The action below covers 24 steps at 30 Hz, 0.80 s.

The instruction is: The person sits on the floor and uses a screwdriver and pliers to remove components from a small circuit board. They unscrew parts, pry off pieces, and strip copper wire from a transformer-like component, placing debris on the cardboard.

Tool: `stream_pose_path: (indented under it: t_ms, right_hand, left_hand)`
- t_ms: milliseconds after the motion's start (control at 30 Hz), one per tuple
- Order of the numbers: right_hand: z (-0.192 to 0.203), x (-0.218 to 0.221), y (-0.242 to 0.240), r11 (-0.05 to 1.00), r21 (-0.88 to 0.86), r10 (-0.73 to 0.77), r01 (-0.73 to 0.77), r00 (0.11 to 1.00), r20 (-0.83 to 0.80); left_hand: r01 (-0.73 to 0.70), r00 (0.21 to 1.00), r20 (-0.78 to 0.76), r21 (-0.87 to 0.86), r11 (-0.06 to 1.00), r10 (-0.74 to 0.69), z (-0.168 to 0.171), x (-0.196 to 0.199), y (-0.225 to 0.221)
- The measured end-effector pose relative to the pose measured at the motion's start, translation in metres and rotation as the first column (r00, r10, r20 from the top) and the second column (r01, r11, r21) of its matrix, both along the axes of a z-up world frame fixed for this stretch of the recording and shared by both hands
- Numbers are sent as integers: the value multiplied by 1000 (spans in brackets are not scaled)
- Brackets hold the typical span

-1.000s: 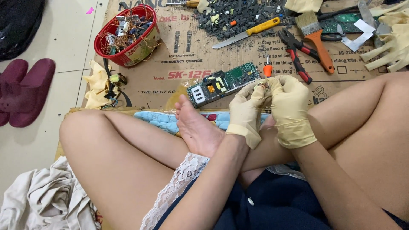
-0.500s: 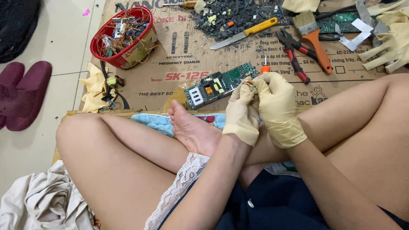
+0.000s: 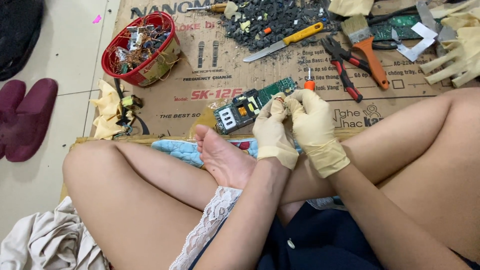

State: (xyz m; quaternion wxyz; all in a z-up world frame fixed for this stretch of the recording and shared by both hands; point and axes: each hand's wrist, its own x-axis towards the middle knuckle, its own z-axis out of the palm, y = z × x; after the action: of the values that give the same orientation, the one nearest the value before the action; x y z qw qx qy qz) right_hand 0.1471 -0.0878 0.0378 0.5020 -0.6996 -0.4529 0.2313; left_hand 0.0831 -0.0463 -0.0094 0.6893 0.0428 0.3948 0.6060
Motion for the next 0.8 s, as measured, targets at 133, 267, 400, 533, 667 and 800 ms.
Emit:
stream_pose_path:
  t_ms: [133, 267, 400, 533, 667, 800]
  right_hand:
    - [4, -1, -5, 998, -57, 23, -20, 999, 40]
    - [40, -36, -38, 990, 55, 131, -134, 990, 48]
    - [75, -55, -57, 991, -118, 35, -55, 985, -170]
    - [51, -8, -15, 998, -54, 18, -23, 996, -92]
    - [38, 36, 25, 998, 53, -27, 33, 992, -122]
    - [21, 53, 40, 981, 120, 156, -152, 988, -20]
  left_hand:
    - [20, 996, 87, -29, 999, -17, -15, -3, 3]
    - [91, 959, 268, 7, 996, -89, -121, -50, 81]
    - [-18, 975, 223, 95, 995, -3, 7, -83, 73]
    - [61, 976, -215, 193, 979, -19, 57, -82, 27]
    - [212, 879, -458, 132, 968, -129, 50, -78, 17]
    - [285, 864, -481, 228, 931, -147, 65, -75, 14]
